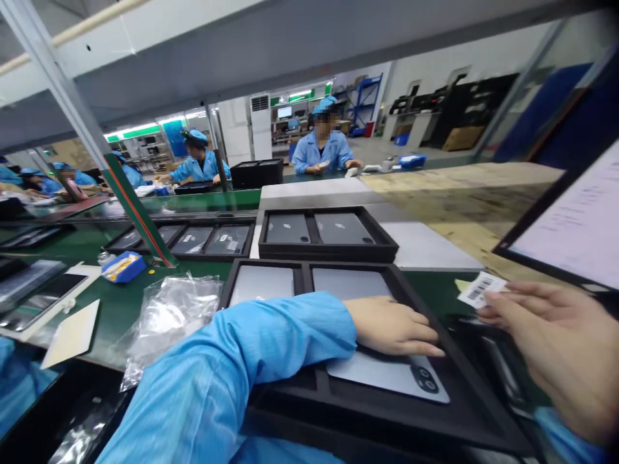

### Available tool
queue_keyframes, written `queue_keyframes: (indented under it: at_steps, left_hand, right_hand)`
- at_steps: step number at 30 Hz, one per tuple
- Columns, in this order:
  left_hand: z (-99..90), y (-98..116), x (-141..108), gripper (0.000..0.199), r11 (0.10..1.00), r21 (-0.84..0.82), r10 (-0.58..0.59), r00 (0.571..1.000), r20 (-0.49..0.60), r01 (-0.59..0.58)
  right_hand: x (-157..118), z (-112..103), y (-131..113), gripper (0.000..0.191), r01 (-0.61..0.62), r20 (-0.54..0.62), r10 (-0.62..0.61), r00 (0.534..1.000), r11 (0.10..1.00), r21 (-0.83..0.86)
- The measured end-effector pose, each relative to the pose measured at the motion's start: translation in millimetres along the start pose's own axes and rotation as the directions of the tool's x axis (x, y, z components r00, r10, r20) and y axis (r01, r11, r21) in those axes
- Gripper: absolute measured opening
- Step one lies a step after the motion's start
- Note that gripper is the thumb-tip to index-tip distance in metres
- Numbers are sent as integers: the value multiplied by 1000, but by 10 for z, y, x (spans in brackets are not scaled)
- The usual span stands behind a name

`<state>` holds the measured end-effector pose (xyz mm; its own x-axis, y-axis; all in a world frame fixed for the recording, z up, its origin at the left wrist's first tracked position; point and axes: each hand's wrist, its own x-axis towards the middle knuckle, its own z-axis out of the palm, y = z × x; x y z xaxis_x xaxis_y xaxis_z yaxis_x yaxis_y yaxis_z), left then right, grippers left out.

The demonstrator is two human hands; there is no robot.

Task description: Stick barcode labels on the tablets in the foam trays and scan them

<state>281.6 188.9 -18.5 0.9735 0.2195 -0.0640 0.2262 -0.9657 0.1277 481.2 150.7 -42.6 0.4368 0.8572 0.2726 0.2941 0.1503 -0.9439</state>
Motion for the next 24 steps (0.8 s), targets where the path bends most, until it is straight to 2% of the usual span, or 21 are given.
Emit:
queue_keyframes:
  at_steps: [2, 3, 5, 6, 7, 8, 9, 10, 12, 15, 17, 19, 21, 22, 24]
  left_hand:
    - [-77, -64, -36, 38, 998, 49, 48, 976, -211, -39]
    - [-140, -80, -71, 39, 998, 53, 60, 939, -338, -45]
    - [-298, -100, -163, 44, 998, 0, 53, 828, -559, -64]
    - [-381, -117, -210, 49, 996, -54, 16, 768, -640, -66]
    - [-459, -144, -248, 53, 992, -96, -8, 728, -686, -79]
    - [-526, -179, -273, 55, 987, -123, -6, 744, -669, -102]
    - [-576, -214, -283, 55, 985, -117, 23, 758, -652, -131]
    - [-609, -243, -281, 54, 984, -82, 74, 772, -631, -161]
    - [-615, -258, -254, 49, 979, 16, 173, 796, -580, -201]
    - [-482, -206, -200, 45, 978, 104, 207, 831, -516, -179]
    - [-307, -177, -161, 38, 987, 86, 161, 872, -462, -136]
    - [-102, -177, -109, 30, 995, 20, 94, 918, -384, -93]
    - [68, -182, -54, 39, 999, -33, 14, 950, -311, -25]
    - [122, -173, -38, 46, 999, -36, -35, 954, -296, 25]
    - [156, -119, -76, 58, 992, 14, -116, 948, -297, 126]
  right_hand:
    - [-33, 54, -68, 31, -97, -97, 99, 990, 995, 20]
    - [-82, 84, -110, 33, -129, -70, 129, 989, 992, 6]
    - [-224, 171, -188, 35, -170, 66, 174, 982, 983, -63]
    - [-298, 232, -217, 32, -150, 231, 181, 956, 978, -143]
    - [-362, 303, -236, 30, -66, 372, 150, 916, 971, -231]
    - [-410, 375, -244, 30, 52, 479, 108, 871, 950, -309]
    - [-440, 441, -244, 28, 187, 526, 54, 849, 900, -393]
    - [-455, 491, -239, 26, 275, 532, 5, 847, 852, -446]
    - [-458, 518, -228, 23, 347, 483, -80, 872, 796, -495]
    - [-474, 351, -210, 18, 297, 223, -216, 951, 841, -451]
    - [-539, 153, -165, 14, 254, -3, -278, 961, 884, -393]
    - [-661, -34, -69, 15, 187, -132, -247, 960, 916, -356]
    - [-809, -150, 66, 26, 61, -117, -103, 988, 947, -316]
    - [-878, -176, 134, 37, -17, -69, -3, 998, 960, -279]
    - [-982, -183, 249, 60, -155, 72, 167, 983, 976, -152]
